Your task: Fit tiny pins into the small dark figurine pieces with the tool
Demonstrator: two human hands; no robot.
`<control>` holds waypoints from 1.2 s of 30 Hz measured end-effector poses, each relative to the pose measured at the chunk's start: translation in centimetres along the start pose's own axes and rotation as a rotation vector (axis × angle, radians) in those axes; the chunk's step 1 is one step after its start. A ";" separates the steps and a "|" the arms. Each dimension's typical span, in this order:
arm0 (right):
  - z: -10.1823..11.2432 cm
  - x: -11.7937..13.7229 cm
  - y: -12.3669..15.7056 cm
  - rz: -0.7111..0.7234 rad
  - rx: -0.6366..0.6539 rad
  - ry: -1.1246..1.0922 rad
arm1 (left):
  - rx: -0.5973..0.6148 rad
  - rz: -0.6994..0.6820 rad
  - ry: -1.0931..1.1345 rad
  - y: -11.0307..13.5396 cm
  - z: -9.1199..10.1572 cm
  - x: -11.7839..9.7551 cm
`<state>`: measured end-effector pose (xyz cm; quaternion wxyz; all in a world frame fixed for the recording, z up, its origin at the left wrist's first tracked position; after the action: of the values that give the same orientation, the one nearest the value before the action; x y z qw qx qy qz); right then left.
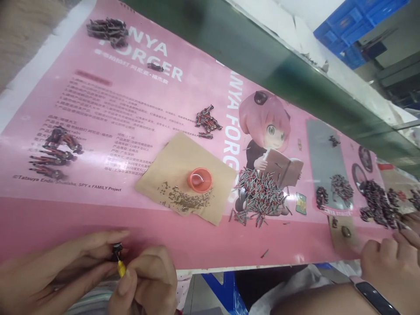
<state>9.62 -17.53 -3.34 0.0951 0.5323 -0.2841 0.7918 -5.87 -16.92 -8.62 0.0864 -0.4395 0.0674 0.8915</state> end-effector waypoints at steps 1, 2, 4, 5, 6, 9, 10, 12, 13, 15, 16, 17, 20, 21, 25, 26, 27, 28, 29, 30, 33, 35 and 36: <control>-0.3 0.3 -0.3 0.036 -0.039 0.000 | 0.001 0.005 0.002 -0.1 0.0 -0.1; -0.6 0.5 -0.6 0.071 -0.072 0.017 | 0.001 0.010 0.004 -0.2 -0.1 -0.2; -0.9 0.8 -1.0 0.114 -0.131 0.068 | 0.002 0.018 0.007 -0.3 -0.1 -0.4; -1.1 0.9 -1.1 0.121 -0.148 0.090 | 0.004 0.022 0.008 -0.3 0.0 -0.4; -1.1 1.0 -1.2 0.128 -0.156 0.103 | 0.006 0.025 0.009 -0.3 0.0 -0.4; -0.9 0.9 -1.2 0.134 -0.126 0.114 | 0.014 0.036 0.012 -0.3 0.4 -0.4; -0.8 0.9 -1.2 0.133 -0.093 0.112 | 0.017 0.041 0.013 -0.3 0.5 -0.4; -0.6 0.7 -1.1 0.133 -0.015 0.102 | 0.026 0.050 0.018 -0.4 0.9 -0.4; -0.5 0.6 -1.0 0.133 0.009 0.096 | 0.033 0.049 0.026 -0.6 1.2 -0.5; -0.2 0.5 -0.8 0.127 -0.003 0.087 | 0.051 0.008 0.058 -1.1 1.6 -0.8; 0.0 0.5 -0.7 0.122 -0.010 0.084 | 0.066 -0.027 0.083 -1.4 1.7 -1.1; 0.0 0.5 -0.6 0.120 -0.008 0.090 | 0.076 -0.071 0.114 -1.7 1.8 -1.5; 0.1 0.6 -0.2 0.116 0.032 0.133 | 0.103 -0.156 0.190 -2.5 1.9 -2.2; 0.1 0.6 0.0 0.115 0.040 0.142 | 0.098 -0.165 0.198 -2.7 2.0 -2.3; 0.2 0.4 0.1 0.106 0.023 0.095 | 0.090 -0.165 0.181 -3.1 2.1 -2.3; 0.1 0.4 0.0 0.101 -0.003 0.076 | 0.091 -0.171 0.185 -3.1 2.2 -2.3; 0.0 0.5 -0.2 0.104 -0.034 0.062 | 0.093 -0.175 0.187 -3.1 2.3 -2.2; -0.2 0.6 -0.4 0.108 -0.066 0.053 | 0.104 -0.166 0.185 -3.0 2.2 -2.1; -0.4 0.7 -0.5 0.111 -0.105 0.048 | 0.098 -0.151 0.177 -2.8 2.3 -2.0; -0.6 0.8 -0.7 0.112 -0.129 0.050 | 0.094 -0.117 0.159 -2.6 2.2 -1.7; -1.1 1.0 -0.7 0.085 -0.206 0.075 | 0.062 0.012 0.079 -1.6 1.8 -0.9; -1.2 0.8 -0.4 0.079 -0.230 0.081 | 0.055 0.057 0.050 -1.0 1.5 -0.6; -1.3 0.7 -0.2 0.083 -0.221 0.075 | 0.061 0.065 0.046 -0.8 1.3 -0.5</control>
<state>8.38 -16.82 -2.98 0.1306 0.4762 -0.3877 0.7784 -6.40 -15.96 -7.43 0.0692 -0.4548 0.1106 0.8810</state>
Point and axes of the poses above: each hand's wrist, its own y-axis away from the middle knuckle, its own z-axis out of the back of the hand, x = y × z, the point moved 5 cm from there along -y, towards the middle knuckle, and after that the axes turned 8 degrees about -z, right-handed, at the moved point
